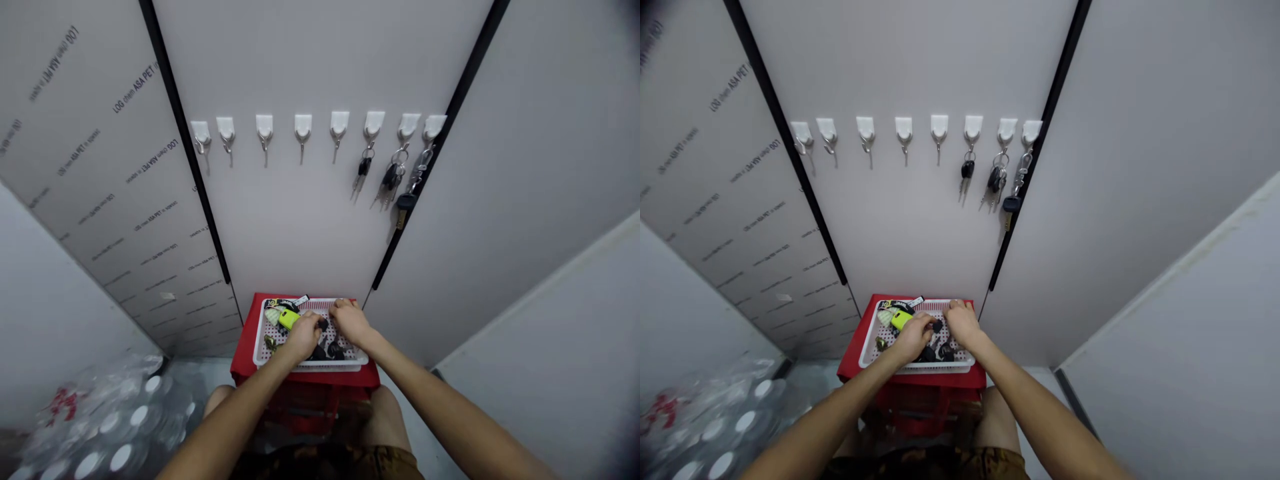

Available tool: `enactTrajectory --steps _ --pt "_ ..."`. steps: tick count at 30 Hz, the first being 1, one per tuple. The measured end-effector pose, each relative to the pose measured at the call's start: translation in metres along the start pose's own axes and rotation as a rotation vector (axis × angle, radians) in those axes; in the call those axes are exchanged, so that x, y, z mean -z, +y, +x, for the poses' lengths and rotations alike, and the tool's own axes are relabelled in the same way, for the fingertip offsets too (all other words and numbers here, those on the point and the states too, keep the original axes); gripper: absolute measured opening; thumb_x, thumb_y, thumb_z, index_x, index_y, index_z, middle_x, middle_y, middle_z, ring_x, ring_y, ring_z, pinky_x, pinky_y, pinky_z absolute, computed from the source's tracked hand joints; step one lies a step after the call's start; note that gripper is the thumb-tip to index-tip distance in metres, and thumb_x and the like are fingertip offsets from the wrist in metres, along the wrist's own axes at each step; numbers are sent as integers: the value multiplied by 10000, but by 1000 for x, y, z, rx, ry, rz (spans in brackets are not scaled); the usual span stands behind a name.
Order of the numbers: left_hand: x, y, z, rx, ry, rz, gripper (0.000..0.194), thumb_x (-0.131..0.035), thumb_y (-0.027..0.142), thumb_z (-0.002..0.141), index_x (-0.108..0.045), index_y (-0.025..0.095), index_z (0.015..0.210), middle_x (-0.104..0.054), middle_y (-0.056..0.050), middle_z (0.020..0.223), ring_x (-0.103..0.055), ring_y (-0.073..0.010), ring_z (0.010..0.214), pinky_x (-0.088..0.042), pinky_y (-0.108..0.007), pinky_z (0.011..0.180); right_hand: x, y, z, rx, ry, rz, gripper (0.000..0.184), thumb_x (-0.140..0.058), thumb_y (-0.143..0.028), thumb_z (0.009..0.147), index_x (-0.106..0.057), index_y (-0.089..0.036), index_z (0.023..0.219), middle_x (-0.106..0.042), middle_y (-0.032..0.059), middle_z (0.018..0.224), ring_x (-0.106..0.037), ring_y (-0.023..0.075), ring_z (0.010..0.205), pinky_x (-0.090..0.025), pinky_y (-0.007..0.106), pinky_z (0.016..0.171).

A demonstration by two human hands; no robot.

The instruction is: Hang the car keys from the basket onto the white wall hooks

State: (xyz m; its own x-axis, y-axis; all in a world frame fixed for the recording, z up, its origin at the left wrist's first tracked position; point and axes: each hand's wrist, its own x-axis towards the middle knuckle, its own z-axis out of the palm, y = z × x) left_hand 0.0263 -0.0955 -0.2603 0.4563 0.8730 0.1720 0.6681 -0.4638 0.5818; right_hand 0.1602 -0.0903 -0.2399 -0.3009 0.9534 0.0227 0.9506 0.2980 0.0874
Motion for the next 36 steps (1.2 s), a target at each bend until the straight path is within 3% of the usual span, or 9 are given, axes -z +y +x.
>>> enactTrajectory --steps 11,14,19,23,28,32,36 --pt "-4 -2 0 -3 10 -17 255 -401 91 616 -529 140 830 -529 -47 817 -471 -140 779 -365 -260 734 2 -3 -6 62 -49 26 182 -404 -155 657 -553 -166 760 -563 73 832 -429 202 856 -249 328 730" --pt "0 0 -2 37 23 -66 270 -402 87 611 -518 127 851 -528 -55 828 -474 -136 767 -367 -265 733 8 -3 -6 27 -7 85 177 -382 -162 672 -556 -168 704 -572 62 801 -444 189 832 -263 321 722" --pt "10 8 2 28 135 -341 413 -484 169 597 -408 118 1001 -484 -73 990 -444 -136 867 -332 -273 796 38 -3 -5 -31 82 524 155 -386 -190 659 -536 -152 675 -573 28 666 -491 120 652 -337 241 626" --pt "21 21 10 -51 127 -604 266 -441 179 645 -461 136 907 -530 -38 888 -459 -116 814 -349 -256 757 66 -4 0 -88 103 1012 119 -415 -224 629 -489 -132 648 -517 -15 536 -458 74 469 -366 197 494" --pt "55 44 27 38 90 -871 188 -358 227 699 -462 106 799 -499 7 612 -451 -57 519 -369 -184 517 105 0 10 -124 280 1307 122 -462 -226 585 -467 -129 659 -469 -54 462 -441 57 414 -377 193 462" --pt "100 71 48 7 131 -897 230 -350 303 699 -451 113 780 -466 19 604 -403 -24 413 -301 -152 399 152 5 20 -82 519 1421 166 -499 -228 557 -472 -128 686 -482 -55 487 -460 50 428 -398 196 483" --pt "145 103 71 -75 208 -848 228 -365 298 696 -458 117 800 -463 15 624 -397 -13 397 -280 -137 368 199 12 32 -9 738 1398 158 -508 -230 552 -497 -124 670 -509 -36 537 -480 53 453 -414 204 502"
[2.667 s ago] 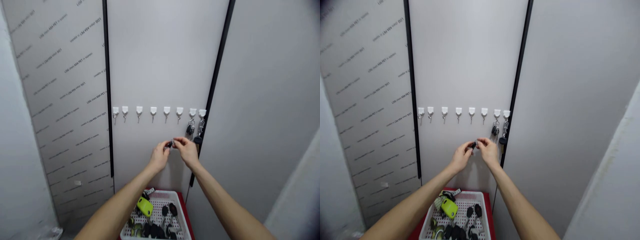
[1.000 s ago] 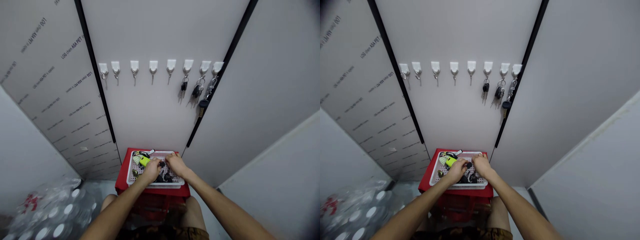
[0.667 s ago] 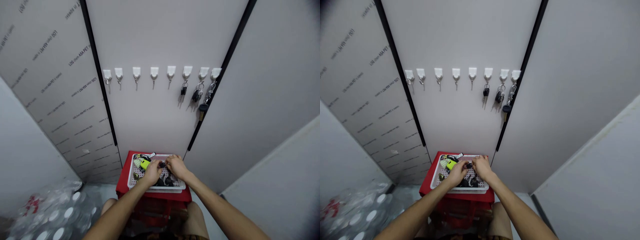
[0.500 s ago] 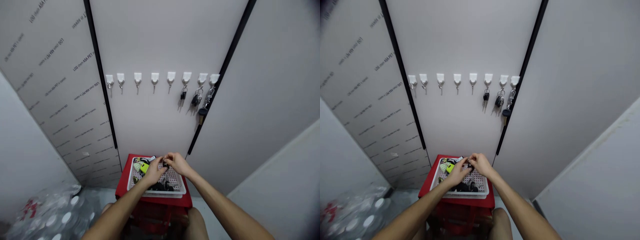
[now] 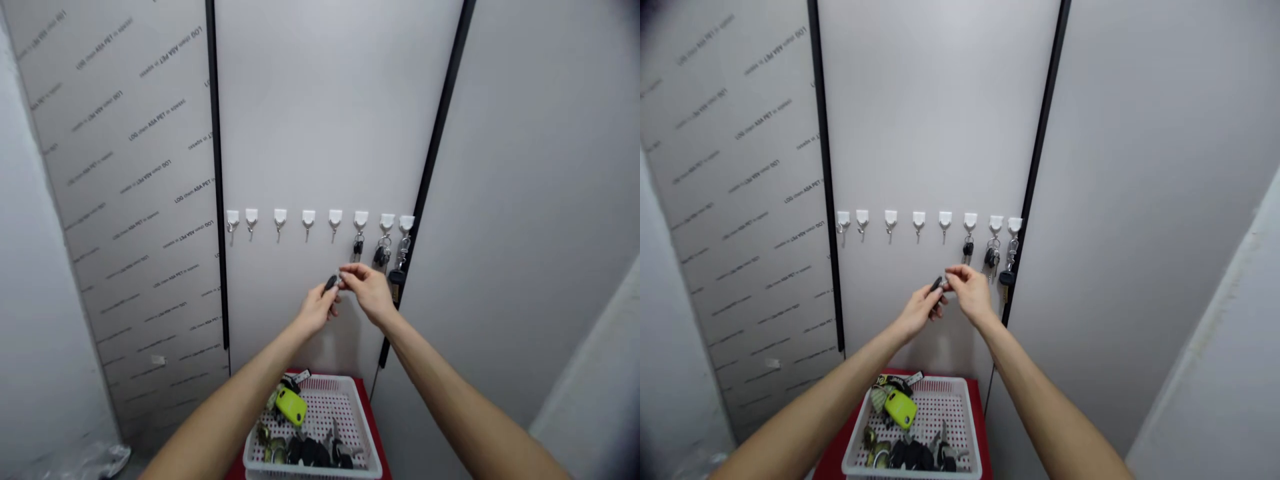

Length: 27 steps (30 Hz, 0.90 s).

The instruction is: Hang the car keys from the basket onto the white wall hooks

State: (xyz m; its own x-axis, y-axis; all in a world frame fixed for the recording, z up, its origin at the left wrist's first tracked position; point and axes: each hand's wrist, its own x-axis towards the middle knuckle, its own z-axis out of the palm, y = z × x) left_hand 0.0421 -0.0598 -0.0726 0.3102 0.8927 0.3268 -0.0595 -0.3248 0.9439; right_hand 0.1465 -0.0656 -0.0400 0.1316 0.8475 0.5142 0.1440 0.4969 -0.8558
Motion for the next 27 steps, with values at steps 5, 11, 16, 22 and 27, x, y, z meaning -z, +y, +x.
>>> enactTrajectory --steps 5,11,16,22,27 --pt "2 48 30 -54 18 -24 226 -358 281 715 -470 116 822 -456 19 597 -399 -7 378 -279 -126 356 -4 -30 39 179 111 -69 163 -467 -210 581 -519 -125 710 -503 -37 493 -482 63 448 -419 210 496" --pt "5 66 46 1 71 -49 250 -372 319 716 -482 104 782 -449 23 546 -400 -10 358 -281 -123 352 -13 -41 64 221 200 -374 193 -410 -150 587 -560 -128 708 -535 -14 504 -501 83 452 -422 231 524" --pt "7 55 48 74 65 -81 221 -351 271 732 -464 92 794 -442 24 527 -440 -30 384 -335 -142 393 -14 -34 66 226 176 -579 246 -375 -126 600 -576 -107 741 -571 18 549 -523 99 518 -414 235 596" --pt "16 -2 18 79 199 82 252 -408 197 689 -462 85 908 -545 -52 726 -515 -68 598 -397 -187 569 -7 -23 32 450 227 -709 274 -393 -138 614 -551 -116 837 -561 57 780 -512 115 653 -384 257 680" --pt "24 -97 -67 148 -16 372 260 -436 154 640 -499 93 885 -566 -74 823 -509 -110 727 -388 -227 682 -1 34 -47 326 -237 -885 242 -408 -143 622 -554 -146 815 -555 43 751 -495 105 640 -375 221 632"
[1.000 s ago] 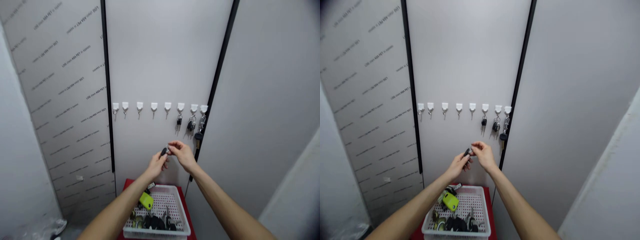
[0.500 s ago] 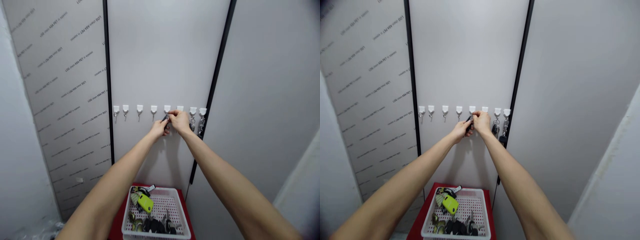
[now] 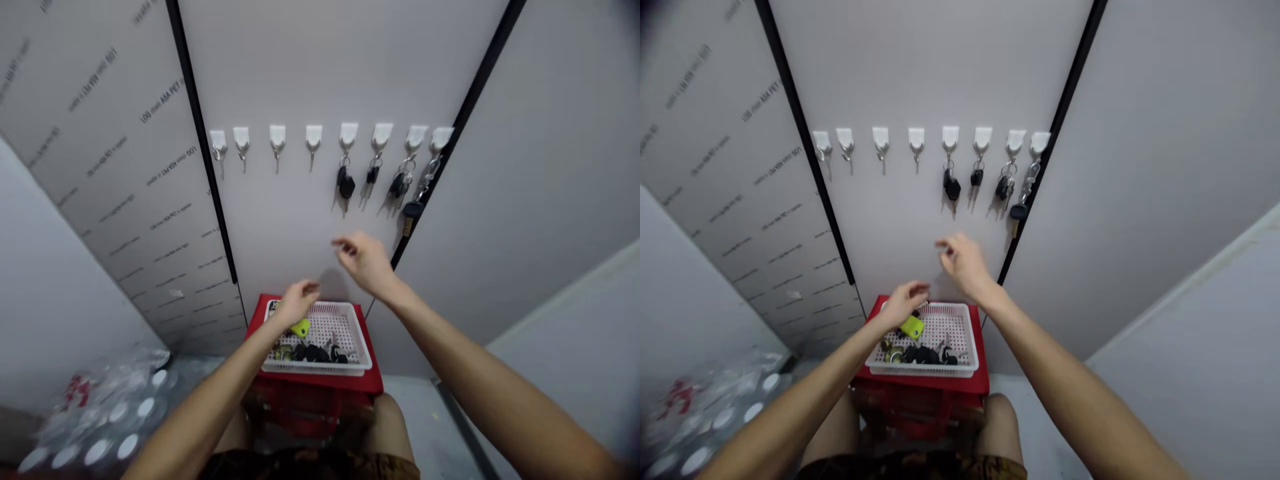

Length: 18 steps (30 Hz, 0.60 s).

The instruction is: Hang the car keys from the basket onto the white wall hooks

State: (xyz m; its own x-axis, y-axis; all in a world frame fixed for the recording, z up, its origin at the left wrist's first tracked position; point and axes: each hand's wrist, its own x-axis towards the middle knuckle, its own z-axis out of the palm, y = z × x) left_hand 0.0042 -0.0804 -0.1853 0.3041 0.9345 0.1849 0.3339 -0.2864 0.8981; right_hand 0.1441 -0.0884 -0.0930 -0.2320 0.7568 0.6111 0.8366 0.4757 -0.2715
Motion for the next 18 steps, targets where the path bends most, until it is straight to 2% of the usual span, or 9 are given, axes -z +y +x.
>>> enactTrajectory --steps 2,3,5,6,9,12,15,18 --pt "-9 -30 -29 -5 -146 180 253 -456 161 618 -517 112 858 -571 -59 789 -506 -124 721 -388 -236 674 -28 6 -40 -4 -469 7 213 -451 -162 595 -575 -166 768 -576 28 696 -498 103 603 -370 201 580" --pt "-11 -41 -40 -28 -217 275 250 -465 162 607 -525 125 847 -570 -53 783 -504 -133 723 -385 -242 673 -42 9 -58 -3 -646 11 212 -470 -173 580 -579 -180 761 -585 21 702 -501 106 613 -364 194 568" --pt "-13 -51 -51 -84 -327 451 258 -481 160 588 -535 151 840 -565 -48 792 -498 -150 740 -377 -252 678 -65 15 -85 -24 -849 -27 232 -494 -182 549 -580 -195 764 -594 18 712 -507 120 639 -348 190 544" --pt "-13 -52 -53 -110 -367 525 265 -486 157 582 -538 161 842 -562 -49 804 -495 -159 755 -371 -255 684 -74 17 -94 -34 -896 -51 242 -497 -184 541 -578 -201 768 -595 17 717 -509 127 653 -340 190 537" --pt "-12 -48 -46 -122 -439 685 292 -511 176 563 -541 172 853 -558 -60 830 -490 -182 784 -369 -257 683 -87 21 -104 -48 -935 -108 243 -487 -204 549 -572 -212 776 -593 18 734 -511 139 680 -321 193 531" --pt "-13 -46 -37 -116 -459 764 277 -529 234 556 -554 178 826 -561 -65 821 -495 -196 773 -375 -257 654 -91 25 -104 -49 -907 -123 240 -473 -227 571 -559 -213 795 -587 24 761 -508 147 711 -320 203 555" --pt "-18 -50 -34 -95 -391 804 225 -481 266 602 -558 190 799 -567 -60 811 -505 -196 749 -375 -265 629 -94 30 -105 -79 -835 -140 238 -448 -221 593 -540 -194 811 -573 43 807 -498 158 761 -323 215 588" --pt "-23 -54 -33 -45 -299 834 208 -394 229 658 -561 191 776 -577 -59 803 -511 -190 752 -370 -272 637 -98 33 -107 -142 -748 -162 233 -426 -208 609 -517 -170 819 -553 66 844 -487 167 788 -323 226 605"
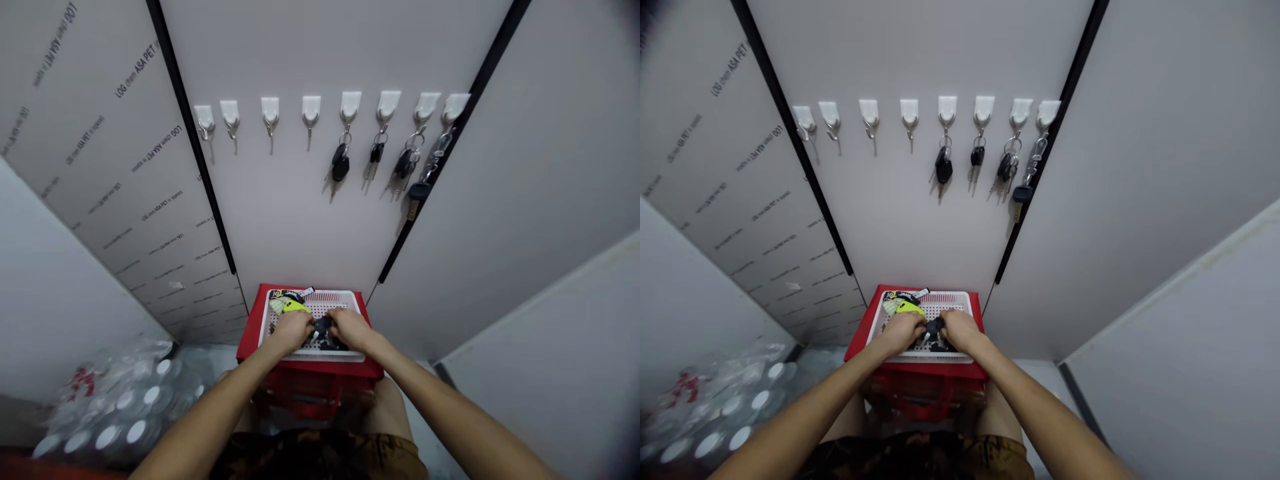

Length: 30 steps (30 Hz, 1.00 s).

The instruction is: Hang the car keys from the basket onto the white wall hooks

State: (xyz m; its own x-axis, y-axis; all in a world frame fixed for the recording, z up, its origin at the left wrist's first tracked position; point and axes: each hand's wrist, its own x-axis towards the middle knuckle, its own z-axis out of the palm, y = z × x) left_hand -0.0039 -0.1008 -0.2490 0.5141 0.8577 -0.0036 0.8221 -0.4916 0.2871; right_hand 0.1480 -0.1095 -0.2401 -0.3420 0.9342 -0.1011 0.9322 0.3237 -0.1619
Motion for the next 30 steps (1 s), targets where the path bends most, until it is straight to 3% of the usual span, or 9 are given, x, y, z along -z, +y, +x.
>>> enactTrajectory --steps 6,12,18,23,26,30 --pt "-4 -2 1 54 36 -77 257 -336 205 685 -540 195 842 -569 -41 861 -500 -159 793 -358 -250 688 -6 -1 6 -47 117 94 147 -428 -174 608 -502 -155 734 -510 61 805 -475 143 720 -317 222 596" --pt "-5 -3 -1 -3 143 -239 298 -377 311 672 -500 163 899 -550 -52 841 -481 -158 771 -354 -252 687 -2 1 11 -9 239 463 63 -424 -215 626 -448 -158 631 -476 -8 578 -435 100 566 -323 211 550" --pt "-6 -4 4 35 179 -774 250 -400 272 652 -518 124 815 -530 -11 686 -453 -99 601 -354 -200 562 9 -10 11 -25 131 953 79 -442 -230 596 -427 -158 625 -443 -42 519 -413 66 429 -333 193 443" --pt "3 -3 5 151 228 -1083 178 -426 246 631 -517 107 695 -491 19 574 -425 -71 521 -343 -186 524 21 -16 10 -60 182 1090 102 -462 -236 586 -438 -150 636 -454 -56 458 -424 61 400 -340 191 437" --pt "11 -2 4 162 290 -1052 130 -481 188 580 -521 113 678 -503 15 598 -443 -78 549 -352 -196 554 24 -20 10 -100 222 1212 144 -467 -270 591 -430 -148 658 -474 -54 460 -444 62 405 -367 200 451" --pt "19 -3 3 84 447 -806 94 -455 142 592 -545 132 619 -509 -3 645 -459 -93 629 -355 -210 618 29 -24 11 -128 274 1346 195 -501 -300 567 -431 -146 663 -499 -46 480 -460 59 409 -391 209 468"
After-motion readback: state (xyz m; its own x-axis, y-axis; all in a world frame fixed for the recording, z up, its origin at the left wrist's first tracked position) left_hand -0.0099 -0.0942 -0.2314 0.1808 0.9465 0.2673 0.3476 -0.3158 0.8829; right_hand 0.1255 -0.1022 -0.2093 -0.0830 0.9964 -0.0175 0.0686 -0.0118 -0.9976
